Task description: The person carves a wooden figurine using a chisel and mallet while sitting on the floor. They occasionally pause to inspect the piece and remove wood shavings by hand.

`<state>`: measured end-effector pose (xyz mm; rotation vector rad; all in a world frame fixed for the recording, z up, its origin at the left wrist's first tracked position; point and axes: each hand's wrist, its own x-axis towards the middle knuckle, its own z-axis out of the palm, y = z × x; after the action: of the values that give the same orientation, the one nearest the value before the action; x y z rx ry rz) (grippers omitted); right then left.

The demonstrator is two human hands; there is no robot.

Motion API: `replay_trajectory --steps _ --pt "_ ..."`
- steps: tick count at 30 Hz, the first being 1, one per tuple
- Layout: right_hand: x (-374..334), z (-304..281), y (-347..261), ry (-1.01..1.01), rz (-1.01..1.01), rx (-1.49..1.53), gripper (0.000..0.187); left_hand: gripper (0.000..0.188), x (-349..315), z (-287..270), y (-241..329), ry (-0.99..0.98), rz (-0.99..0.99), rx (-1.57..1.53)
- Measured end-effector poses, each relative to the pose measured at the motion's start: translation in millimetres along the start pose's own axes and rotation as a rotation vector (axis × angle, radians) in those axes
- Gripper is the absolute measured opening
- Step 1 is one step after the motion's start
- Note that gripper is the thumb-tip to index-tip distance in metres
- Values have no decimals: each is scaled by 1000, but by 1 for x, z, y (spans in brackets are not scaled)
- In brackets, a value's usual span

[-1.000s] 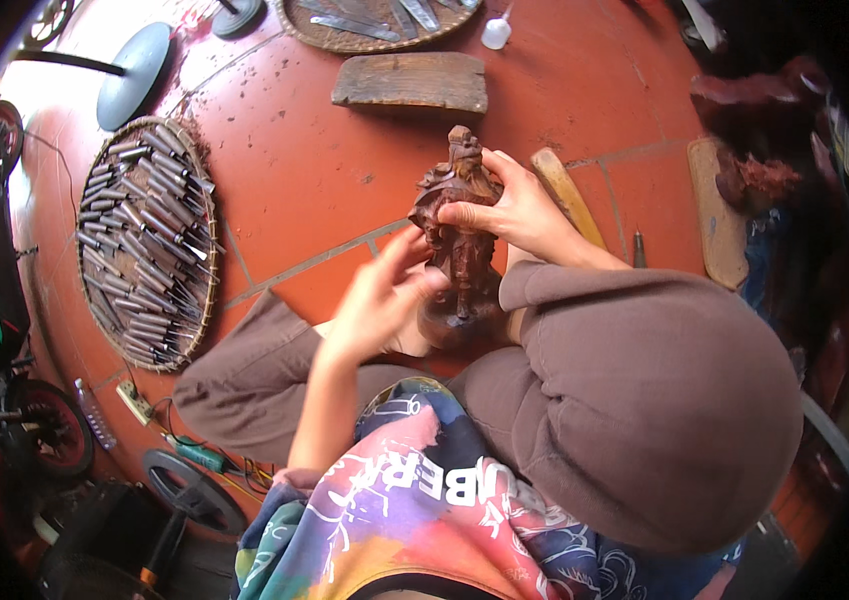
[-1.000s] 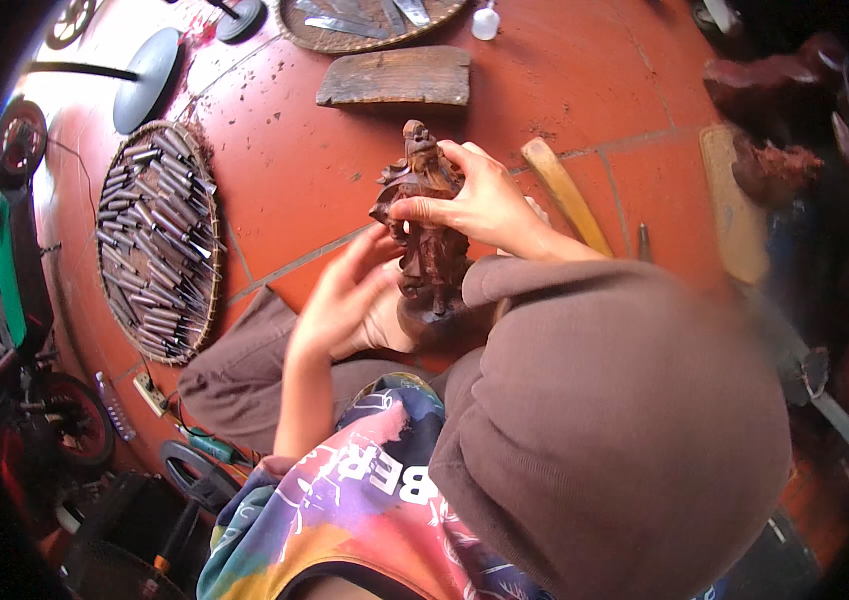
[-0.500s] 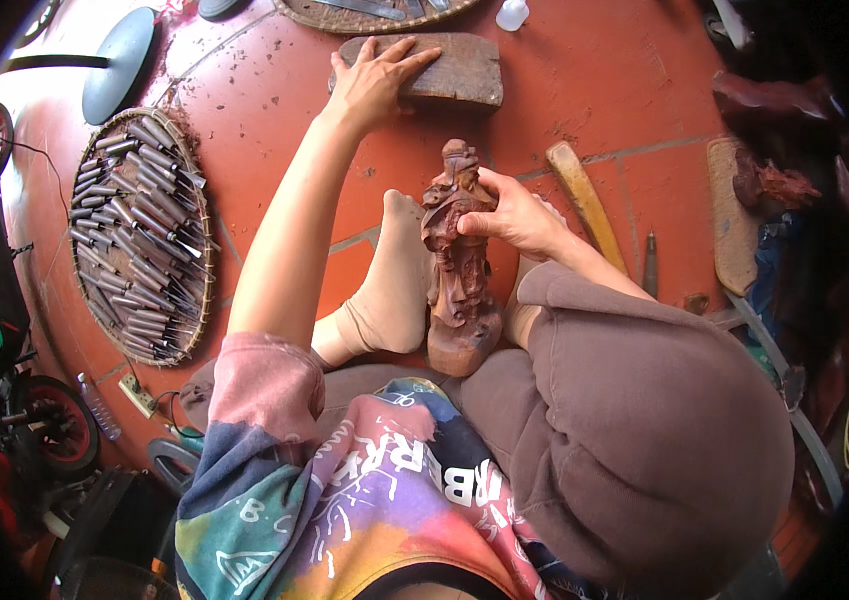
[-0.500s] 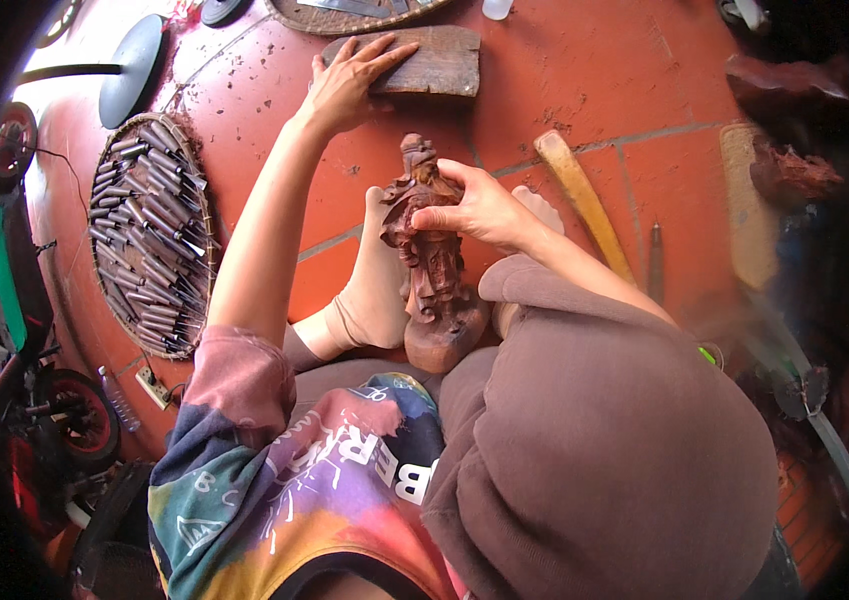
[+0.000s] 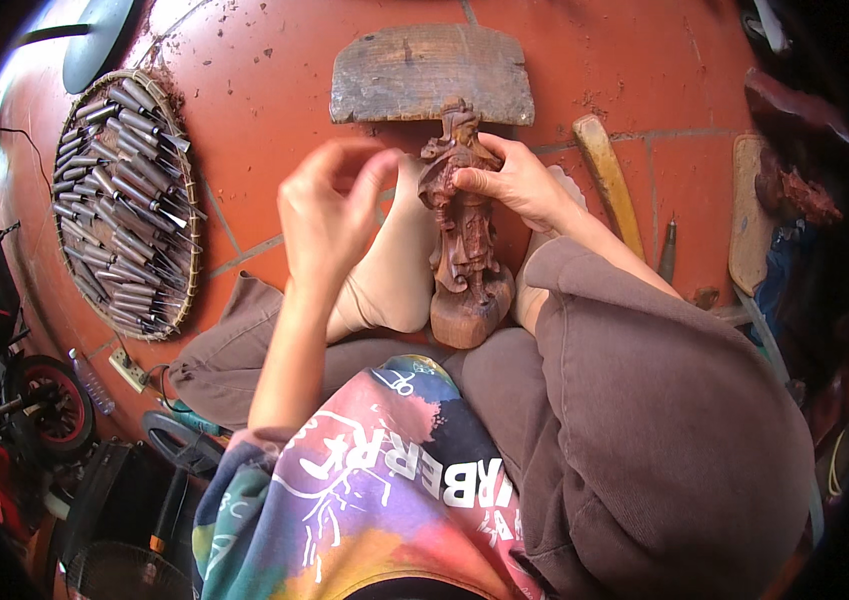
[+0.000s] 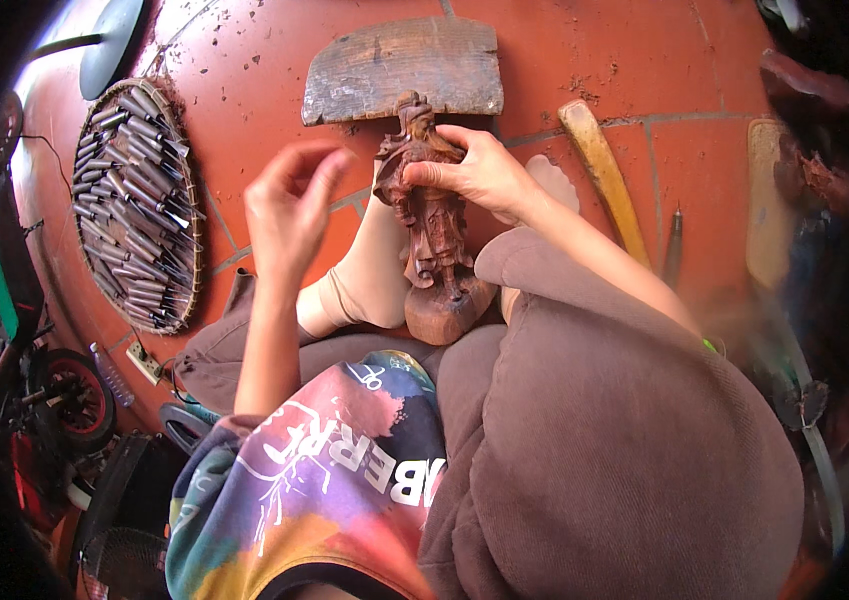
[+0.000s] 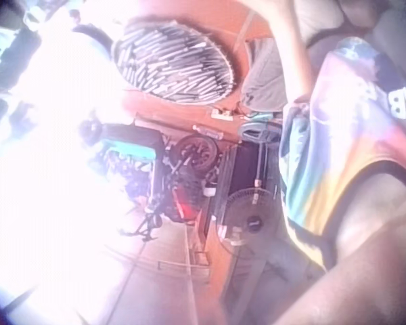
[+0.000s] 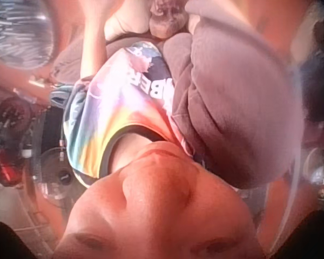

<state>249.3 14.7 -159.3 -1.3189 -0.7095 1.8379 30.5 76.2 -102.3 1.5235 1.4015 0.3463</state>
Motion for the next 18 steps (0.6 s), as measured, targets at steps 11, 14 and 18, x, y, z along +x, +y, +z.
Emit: replay_trajectory --steps 11,14,18 --pt "13 -14 1 92 -12 -511 69 56 -14 58 -7 39 220 144" --pt "-15 -27 -16 283 -188 -877 71 54 -14 64 -5 61 220 141" --pt "-77 -49 -47 187 -80 -883 50 53 -16 71 -13 165 271 166"
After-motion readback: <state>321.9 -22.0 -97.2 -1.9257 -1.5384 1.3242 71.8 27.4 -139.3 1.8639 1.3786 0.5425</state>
